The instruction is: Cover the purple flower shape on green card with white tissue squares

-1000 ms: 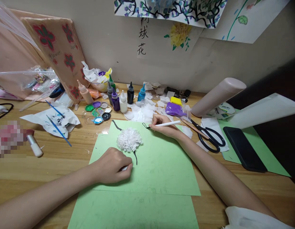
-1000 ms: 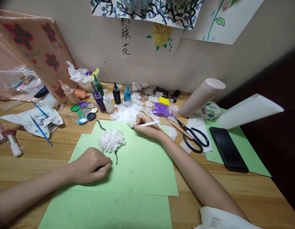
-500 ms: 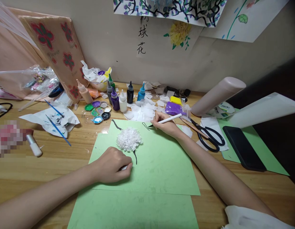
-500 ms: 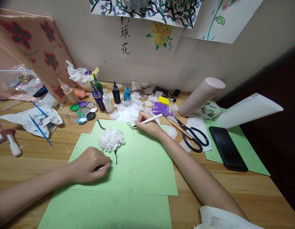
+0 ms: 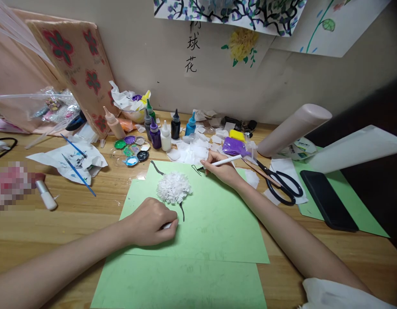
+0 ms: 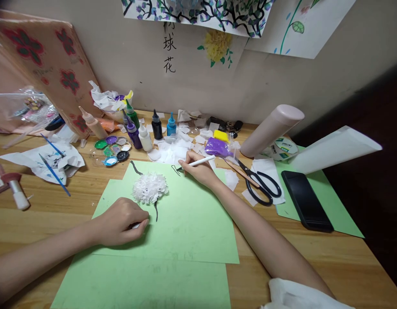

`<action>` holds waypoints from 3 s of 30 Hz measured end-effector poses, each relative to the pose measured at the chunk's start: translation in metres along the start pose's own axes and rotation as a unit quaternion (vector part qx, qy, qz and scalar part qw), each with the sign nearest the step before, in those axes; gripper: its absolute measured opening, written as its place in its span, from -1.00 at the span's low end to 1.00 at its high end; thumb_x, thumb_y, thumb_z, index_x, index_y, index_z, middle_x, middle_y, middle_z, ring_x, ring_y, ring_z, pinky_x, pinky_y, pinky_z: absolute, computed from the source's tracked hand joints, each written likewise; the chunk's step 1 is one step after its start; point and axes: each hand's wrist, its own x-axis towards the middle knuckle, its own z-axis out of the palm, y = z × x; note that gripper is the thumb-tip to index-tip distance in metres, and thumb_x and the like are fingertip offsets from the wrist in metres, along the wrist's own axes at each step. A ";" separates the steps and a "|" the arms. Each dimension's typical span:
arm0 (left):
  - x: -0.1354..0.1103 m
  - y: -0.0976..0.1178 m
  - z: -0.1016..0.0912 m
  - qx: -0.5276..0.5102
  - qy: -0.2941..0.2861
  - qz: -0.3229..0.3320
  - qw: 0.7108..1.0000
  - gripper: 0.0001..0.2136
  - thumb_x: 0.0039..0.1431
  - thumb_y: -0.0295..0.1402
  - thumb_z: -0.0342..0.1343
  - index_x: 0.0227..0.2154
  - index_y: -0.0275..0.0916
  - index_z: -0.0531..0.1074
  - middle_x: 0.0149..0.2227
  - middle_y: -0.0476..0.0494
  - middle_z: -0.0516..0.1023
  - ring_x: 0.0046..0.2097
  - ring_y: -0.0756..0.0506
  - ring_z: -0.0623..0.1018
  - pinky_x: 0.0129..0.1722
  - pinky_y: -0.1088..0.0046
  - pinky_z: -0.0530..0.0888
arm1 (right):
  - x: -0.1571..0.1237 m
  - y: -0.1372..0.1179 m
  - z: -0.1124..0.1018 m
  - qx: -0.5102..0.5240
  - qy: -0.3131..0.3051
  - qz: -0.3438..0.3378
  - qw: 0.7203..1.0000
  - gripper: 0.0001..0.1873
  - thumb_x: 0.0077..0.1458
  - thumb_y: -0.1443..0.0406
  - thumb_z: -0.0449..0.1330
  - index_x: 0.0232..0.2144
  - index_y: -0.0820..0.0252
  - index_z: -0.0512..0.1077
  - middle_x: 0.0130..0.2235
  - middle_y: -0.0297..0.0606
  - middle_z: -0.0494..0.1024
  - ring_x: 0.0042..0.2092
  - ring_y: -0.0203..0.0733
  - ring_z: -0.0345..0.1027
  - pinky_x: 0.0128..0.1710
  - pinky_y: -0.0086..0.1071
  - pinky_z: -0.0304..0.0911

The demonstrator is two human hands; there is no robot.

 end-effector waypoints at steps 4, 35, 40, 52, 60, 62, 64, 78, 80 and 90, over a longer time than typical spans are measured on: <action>0.001 0.000 0.000 0.000 -0.001 0.002 1.000 -0.75 0.11 -0.43 -0.09 -0.66 -0.24 0.13 -0.73 0.07 0.24 -0.66 0.06 0.16 -0.55 0.46 0.02 | 0.001 0.000 -0.001 -0.026 0.000 -0.008 1.000 -0.70 0.04 0.25 0.14 -0.63 0.12 0.14 -0.65 -0.46 0.32 -0.55 -0.31 0.19 -0.47 -0.40 0.07; 0.000 0.002 0.001 0.001 0.023 -0.003 1.000 -0.78 0.02 -0.46 -0.07 -0.69 -0.24 0.11 -0.76 0.07 0.19 -0.69 0.05 0.16 -0.58 0.44 0.03 | 0.000 -0.006 0.001 0.010 -0.028 0.020 0.999 -0.72 -0.03 0.10 0.27 -0.50 0.16 0.34 -0.41 -0.34 0.49 -0.37 -0.23 0.32 -0.40 -0.39 0.15; -0.001 0.002 0.003 0.021 0.020 -0.007 1.000 -0.78 0.00 -0.48 -0.06 -0.69 -0.24 0.08 -0.75 0.08 0.17 -0.69 0.05 0.19 -0.57 0.46 0.03 | 0.002 -0.003 0.004 0.011 -0.026 0.013 1.000 -0.76 -0.05 0.15 0.29 -0.48 0.16 0.36 -0.39 -0.31 0.49 -0.35 -0.21 0.32 -0.39 -0.37 0.16; -0.002 -0.001 0.010 0.106 0.059 -0.007 0.993 -0.78 0.04 -0.45 -0.08 -0.67 -0.23 0.10 -0.74 0.07 0.17 -0.68 0.04 0.19 -0.56 0.42 0.01 | -0.029 -0.015 -0.001 0.050 0.004 0.001 0.999 -0.73 0.08 0.08 0.18 -0.26 0.11 0.41 -0.25 -0.25 0.51 -0.29 -0.17 0.36 -0.33 -0.32 0.21; -0.002 0.000 0.009 0.061 0.038 -0.017 0.997 -0.77 0.05 -0.46 -0.07 -0.67 -0.25 0.11 -0.74 0.08 0.12 -0.68 0.06 0.08 -0.56 0.45 -0.02 | -0.028 0.000 0.002 0.058 0.004 -0.001 0.998 -0.74 0.09 0.09 0.20 -0.29 0.15 0.38 -0.31 -0.28 0.50 -0.29 -0.19 0.37 -0.32 -0.36 0.21; -0.002 -0.001 0.009 0.046 0.034 -0.024 0.998 -0.77 0.07 -0.45 -0.08 -0.66 -0.25 0.10 -0.74 0.08 0.13 -0.66 0.06 0.04 -0.55 0.46 -0.03 | -0.029 0.000 0.000 0.054 -0.012 -0.004 0.998 -0.73 0.11 0.10 0.18 -0.23 0.15 0.41 -0.25 -0.26 0.51 -0.24 -0.17 0.38 -0.29 -0.36 0.21; -0.002 -0.001 0.009 0.035 0.030 -0.025 0.999 -0.78 0.07 -0.45 -0.08 -0.65 -0.25 0.09 -0.73 0.08 0.14 -0.65 0.06 0.01 -0.54 0.46 -0.03 | -0.030 -0.001 -0.001 0.062 -0.022 -0.001 0.998 -0.72 0.14 0.10 0.15 -0.19 0.13 0.42 -0.18 -0.23 0.52 -0.15 -0.14 0.40 -0.21 -0.34 0.23; -0.001 0.001 0.007 0.024 0.041 -0.015 0.999 -0.79 0.04 -0.45 -0.08 -0.64 -0.25 0.07 -0.74 0.08 0.20 -0.65 0.05 0.02 -0.55 0.46 -0.04 | -0.033 -0.003 -0.005 0.019 -0.041 0.006 0.999 -0.73 0.17 0.12 0.12 -0.16 0.12 0.41 -0.14 -0.20 0.55 -0.11 -0.10 0.41 -0.18 -0.31 0.24; -0.001 0.001 0.007 0.027 0.040 -0.014 0.999 -0.80 0.04 -0.44 -0.08 -0.64 -0.25 0.08 -0.74 0.08 0.20 -0.65 0.05 0.03 -0.55 0.46 -0.04 | -0.033 -0.004 -0.005 0.017 -0.045 0.005 0.999 -0.73 0.17 0.12 0.12 -0.16 0.12 0.41 -0.14 -0.21 0.55 -0.11 -0.11 0.41 -0.18 -0.31 0.24; -0.001 0.001 0.007 0.029 0.035 -0.012 0.999 -0.79 0.06 -0.44 -0.08 -0.64 -0.24 0.10 -0.74 0.08 0.23 -0.66 0.06 0.07 -0.55 0.46 -0.04 | -0.035 -0.002 -0.006 0.026 -0.048 -0.003 0.999 -0.77 0.18 0.15 0.12 -0.18 0.12 0.42 -0.15 -0.20 0.56 -0.10 -0.11 0.43 -0.17 -0.31 0.25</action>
